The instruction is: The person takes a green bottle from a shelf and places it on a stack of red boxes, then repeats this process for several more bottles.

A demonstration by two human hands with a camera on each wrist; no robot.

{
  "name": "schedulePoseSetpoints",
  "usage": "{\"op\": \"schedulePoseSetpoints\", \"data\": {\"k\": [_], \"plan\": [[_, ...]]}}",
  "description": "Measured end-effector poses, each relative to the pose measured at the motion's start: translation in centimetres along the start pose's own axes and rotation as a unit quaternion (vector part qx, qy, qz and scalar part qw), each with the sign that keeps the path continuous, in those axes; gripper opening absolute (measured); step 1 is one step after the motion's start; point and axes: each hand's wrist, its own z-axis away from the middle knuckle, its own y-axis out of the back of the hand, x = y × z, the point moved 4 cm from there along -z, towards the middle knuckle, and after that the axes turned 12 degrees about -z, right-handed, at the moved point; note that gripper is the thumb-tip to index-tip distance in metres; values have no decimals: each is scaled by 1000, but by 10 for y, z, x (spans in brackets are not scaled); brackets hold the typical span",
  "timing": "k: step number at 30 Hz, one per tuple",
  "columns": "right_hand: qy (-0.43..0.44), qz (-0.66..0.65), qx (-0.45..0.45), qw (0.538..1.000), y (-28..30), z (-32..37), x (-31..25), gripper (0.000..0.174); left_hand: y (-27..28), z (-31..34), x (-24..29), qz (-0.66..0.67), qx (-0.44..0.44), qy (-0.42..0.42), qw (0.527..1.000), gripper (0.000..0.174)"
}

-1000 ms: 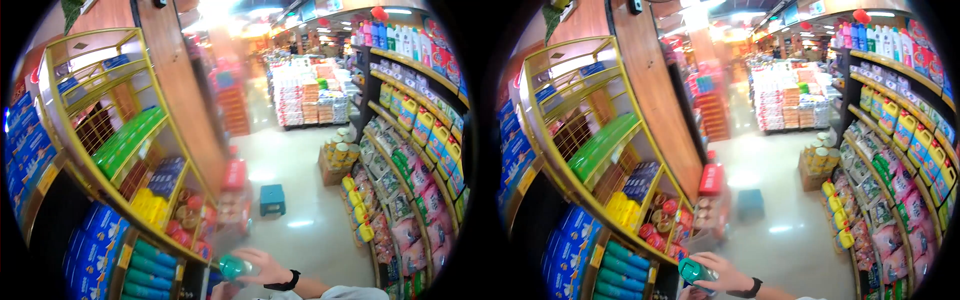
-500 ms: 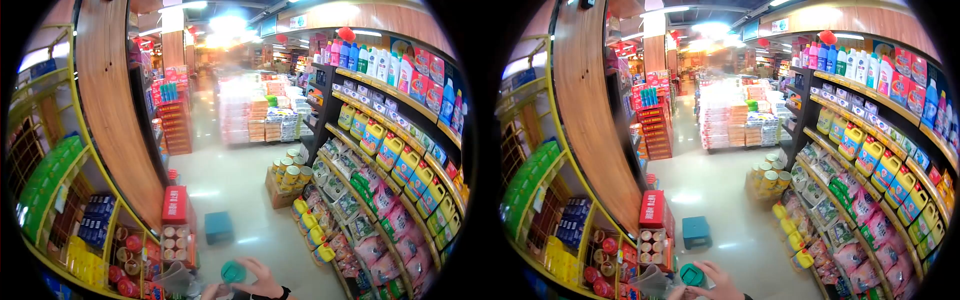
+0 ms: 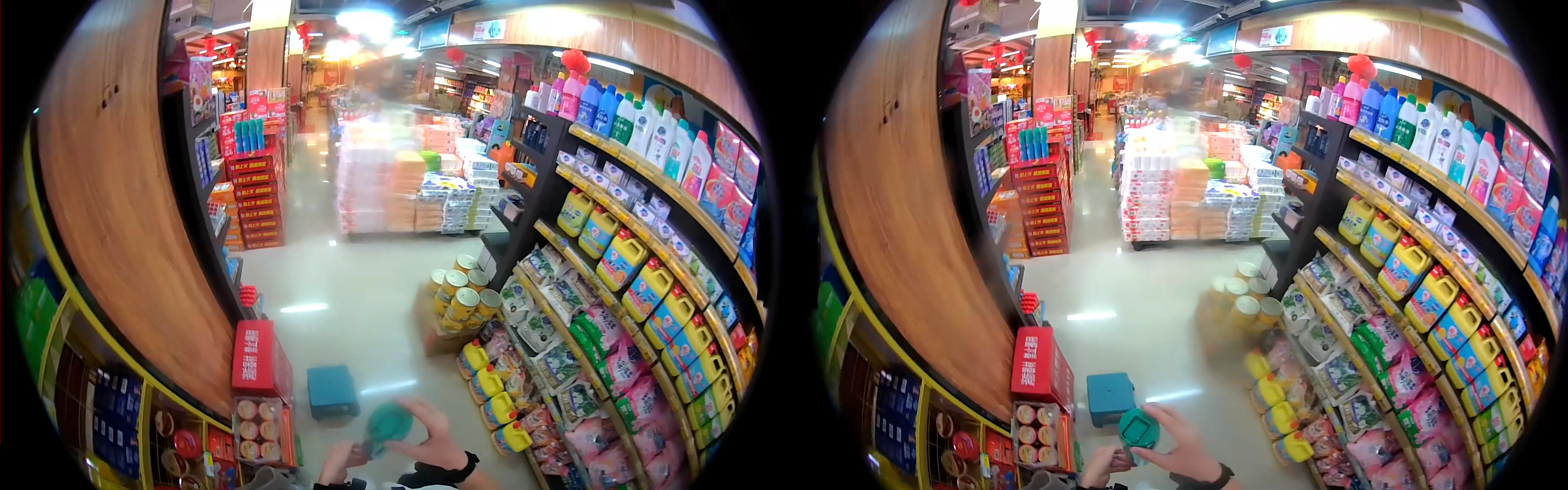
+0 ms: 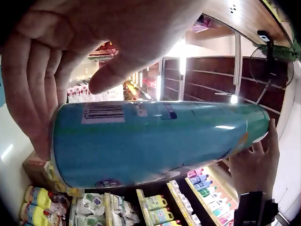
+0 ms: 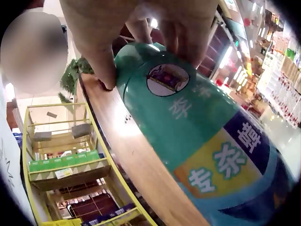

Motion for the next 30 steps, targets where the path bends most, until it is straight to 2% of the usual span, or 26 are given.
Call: {"op": "schedulePoseSetpoints", "data": {"k": [9, 12, 18, 22, 25, 28, 30], "plan": [[57, -79, 19, 995, 53, -99, 100, 72, -26, -80, 96, -14, 32, -45, 998, 36], [18, -159, 41, 986, 79, -136, 141, 72, -46, -116, 127, -23, 41, -56, 997, 38], [88, -97, -3, 991, 142, -208, 196, 80, -92, -197, 193, -17, 36, -78, 996, 42], [29, -107, 47, 993, 173, -245, 219, 75, -122, -238, 233, -20, 10, -120, 993, 43], [47, -86, 45, 994, 188, -273, 240, 76, -135, -275, 246, 82, -62, -129, 986, 58], [46, -61, 23, 997, 187, -308, 280, 76, -134, -321, 266, 82, -58, -117, 988, 51], [30, -72, 42, 996, 182, -336, 295, 76, -126, -358, 289, 62, -48, -117, 990, 47]]}}
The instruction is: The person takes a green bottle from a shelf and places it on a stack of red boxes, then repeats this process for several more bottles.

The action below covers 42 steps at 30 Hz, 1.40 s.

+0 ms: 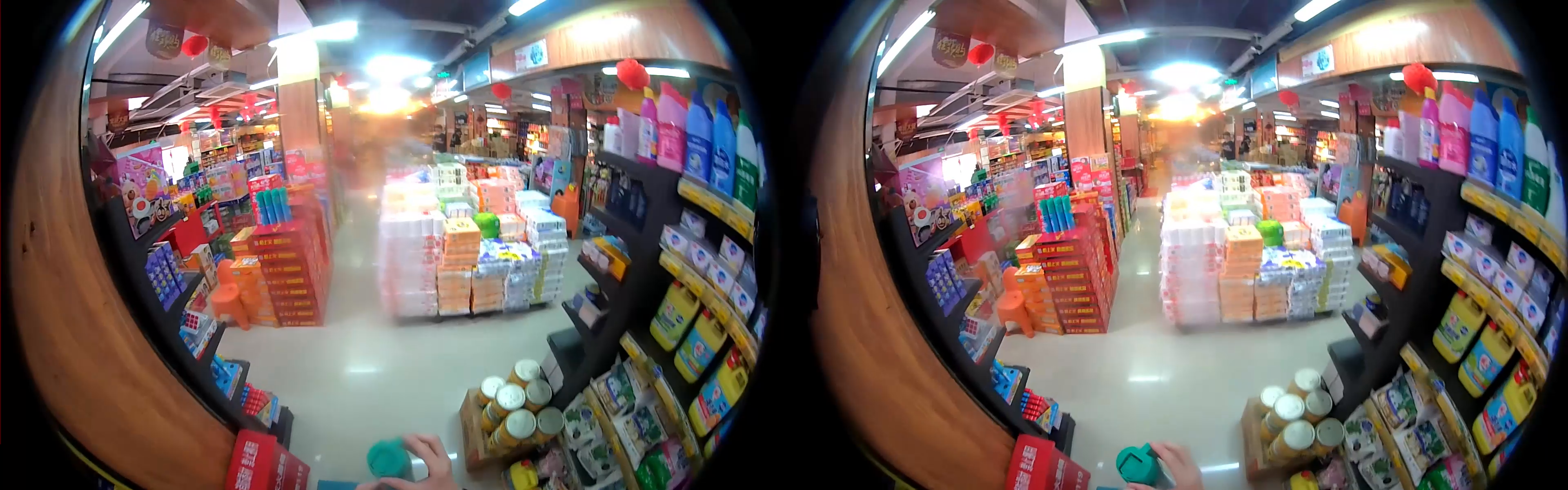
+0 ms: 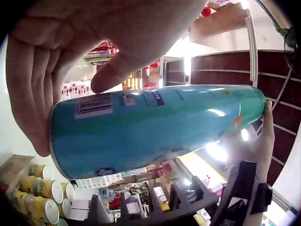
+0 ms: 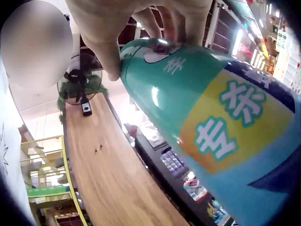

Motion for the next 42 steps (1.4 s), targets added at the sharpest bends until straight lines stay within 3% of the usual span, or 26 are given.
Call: {"op": "schedulePoseSetpoints", "data": {"k": [4, 5, 8, 10, 11, 12, 13, 14, 15, 18, 21, 24, 27, 30, 31, 33, 35, 36, 38, 42], "plan": [[36, 67, -24, 997, -11, -76, 41, 74, 35, -97, 32, -38, 4, -24, 999, 38], [8, -12, -3, 1000, -19, -95, 57, 74, 48, -126, 39, -52, 7, -35, 998, 36], [28, 100, -65, 992, -42, -168, 80, 76, 96, -220, 57, -145, 35, -106, 983, 30], [23, 41, -56, 997, -56, -208, 122, 80, 130, -287, 56, -322, 89, -248, 909, 27], [45, 13, -56, 997, -63, -233, 141, 81, 130, -288, 102, -566, 193, -310, 739, 22], [62, -25, -50, 997, -74, -259, 157, 82, 143, -281, 149, -418, 196, -231, 856, 21], [151, 39, -53, 986, -86, -286, 152, 63, 153, -260, 189, -259, 180, -141, 939, 20], [133, -15, -58, 989, -94, -309, 169, 70, 160, -247, 213, -91, 152, -41, 983, 19], [109, -69, -56, 990, -101, -327, 193, 77, 168, -239, 242, -264, 194, -189, 926, 16], [51, -148, -55, 986, -126, -365, 221, 87, 195, -260, 285, -92, 187, -78, 975, 34], [42, -141, -64, 987, -134, -407, 245, 87, 219, -287, 314, -60, 180, -56, 980, 36], [85, -108, -71, 988, -140, -450, 278, 86, 238, -331, 346, -85, 167, -41, 981, 37], [68, -94, -15, 993, -143, -500, 319, 77, 256, -378, 379, -159, 144, -59, 975, 38], [56, -90, -22, 994, -149, -558, 358, 77, 272, -420, 413, -101, 175, -25, 979, 39], [37, -120, -26, 992, -153, -579, 369, 76, 275, -431, 433, -237, 165, -70, 955, 39], [48, -108, -45, 992, -159, -624, 385, 75, 293, -459, 457, -265, 191, -62, 943, 38], [70, -93, -53, 992, -168, -669, 403, 73, 318, -483, 495, -179, 212, -55, 959, 38], [74, -98, -66, 990, -171, -688, 409, 75, 321, -489, 505, -59, 218, -44, 973, 39], [124, -83, -78, 986, -179, -719, 427, 73, 342, -512, 525, -71, 246, -1, 967, 38], [71, -82, -103, 989, -205, -754, 469, 68, 396, -554, 522, -114, 279, -20, 953, 44]]}}
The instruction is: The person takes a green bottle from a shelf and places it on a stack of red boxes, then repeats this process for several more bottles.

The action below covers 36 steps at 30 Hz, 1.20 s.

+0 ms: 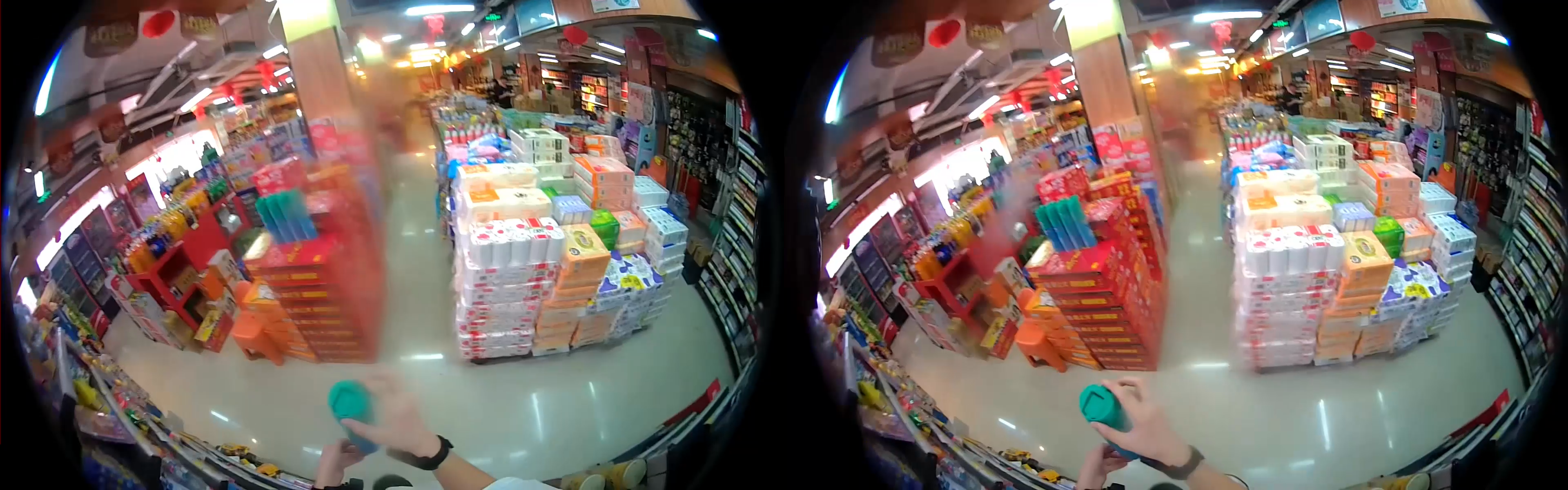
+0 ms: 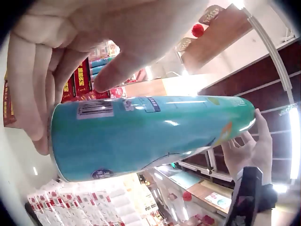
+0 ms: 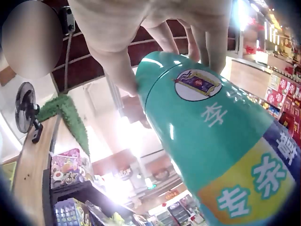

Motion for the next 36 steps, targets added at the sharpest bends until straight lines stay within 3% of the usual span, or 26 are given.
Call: {"op": "schedulePoseSetpoints", "data": {"k": [2, 3, 8, 10, 13, 15, 19, 22, 26, 32, 34, 36], "plan": [[-30, -9, -42, 999, -3, -25, 27, 65, -12, -24, 28, 31, 7, 18, 999, 43], [-1, 1, -41, 999, -3, -36, 28, 65, -12, -39, 33, 38, 8, 26, 999, 43], [-57, 33, -31, 997, -28, -76, 95, 71, 0, -130, 36, 42, -23, 60, 997, 42], [-55, 57, -20, 997, -48, -101, 116, 72, 20, -170, 32, 32, -33, 84, 995, 42], [-11, 98, -17, 995, -74, -149, 126, 73, 56, -224, 50, 60, -71, 17, 996, 42], [-47, 96, 12, 994, -94, -176, 143, 75, 80, -238, 101, 52, -88, -27, 994, 42], [-29, 118, 23, 992, -128, -235, 184, 75, 123, -282, 110, 83, -137, -63, 985, 44], [-34, 128, 25, 991, -160, -267, 211, 74, 155, -327, 112, 64, -91, -23, 993, 42], [-46, 96, 40, 993, -183, -307, 238, 74, 181, -369, 141, 42, -94, 2, 995, 40], [-44, 131, 30, 990, -180, -381, 291, 74, 186, -444, 177, 85, -90, 39, 992, 36], [-51, 130, 34, 990, -177, -407, 312, 77, 183, -475, 209, 91, -83, 29, 992, 37], [-31, 126, 43, 991, -166, -437, 337, 79, 181, -503, 253, 10, -112, -7, 994, 36]]}}
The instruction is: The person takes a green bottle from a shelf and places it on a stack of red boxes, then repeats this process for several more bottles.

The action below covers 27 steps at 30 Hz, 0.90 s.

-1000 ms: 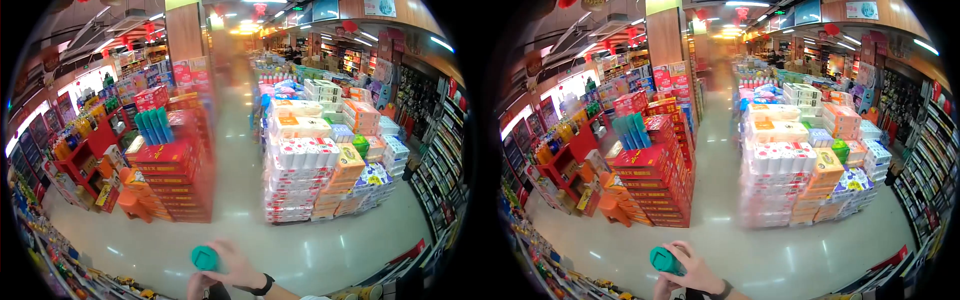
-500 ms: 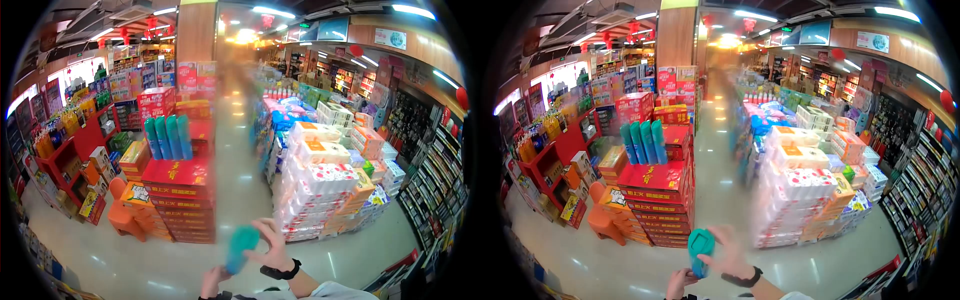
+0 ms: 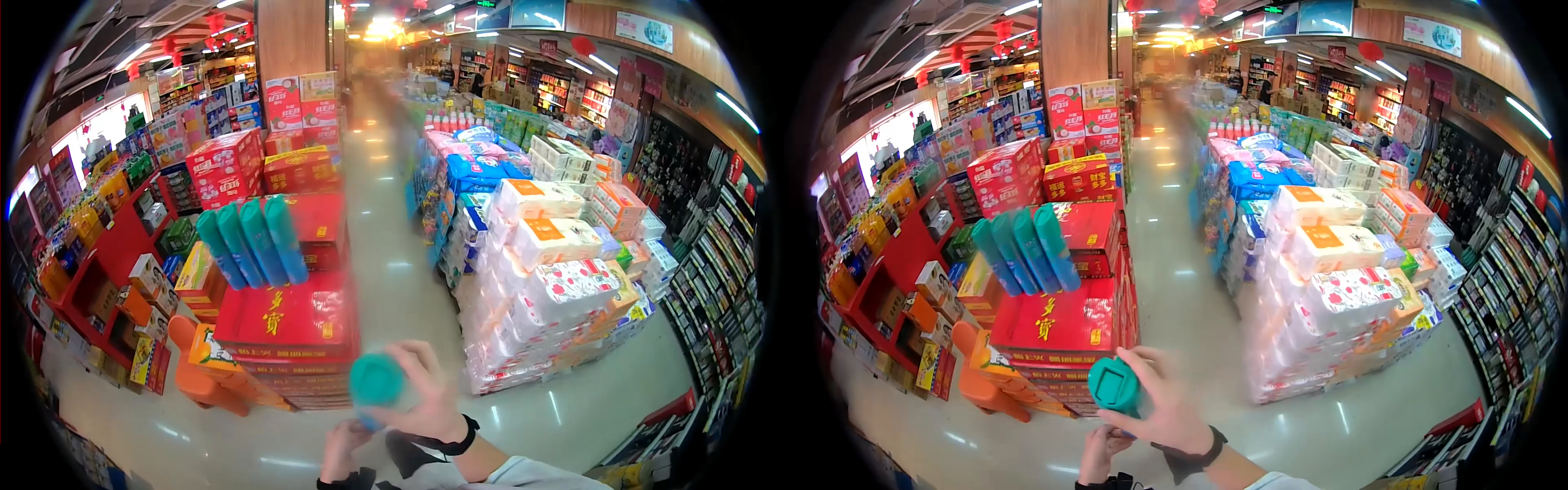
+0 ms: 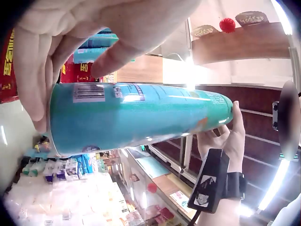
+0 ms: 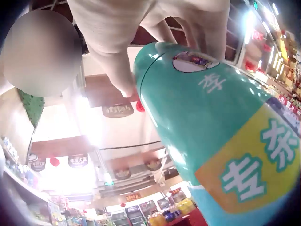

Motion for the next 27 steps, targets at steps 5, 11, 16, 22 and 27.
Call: {"op": "schedulePoseSetpoints", "data": {"k": [5, 11, 16, 22, 27], "plan": [[25, -44, 10, 999, -4, -79, 66, 76, 1, -60, 70, 100, 21, -34, 994, 34], [19, -102, -39, 994, -17, -163, 140, 80, 23, -148, 109, 124, 13, -36, 992, 43], [37, -106, -63, 992, -39, -218, 175, 80, 40, -196, 135, 172, 23, -11, 985, 39], [-39, -168, -33, 985, -75, -262, 204, 79, 64, -257, 152, 334, -20, -5, 942, 37], [-27, -131, -11, 991, -105, -281, 229, 78, 86, -299, 171, 235, -47, -91, 967, 31]]}}
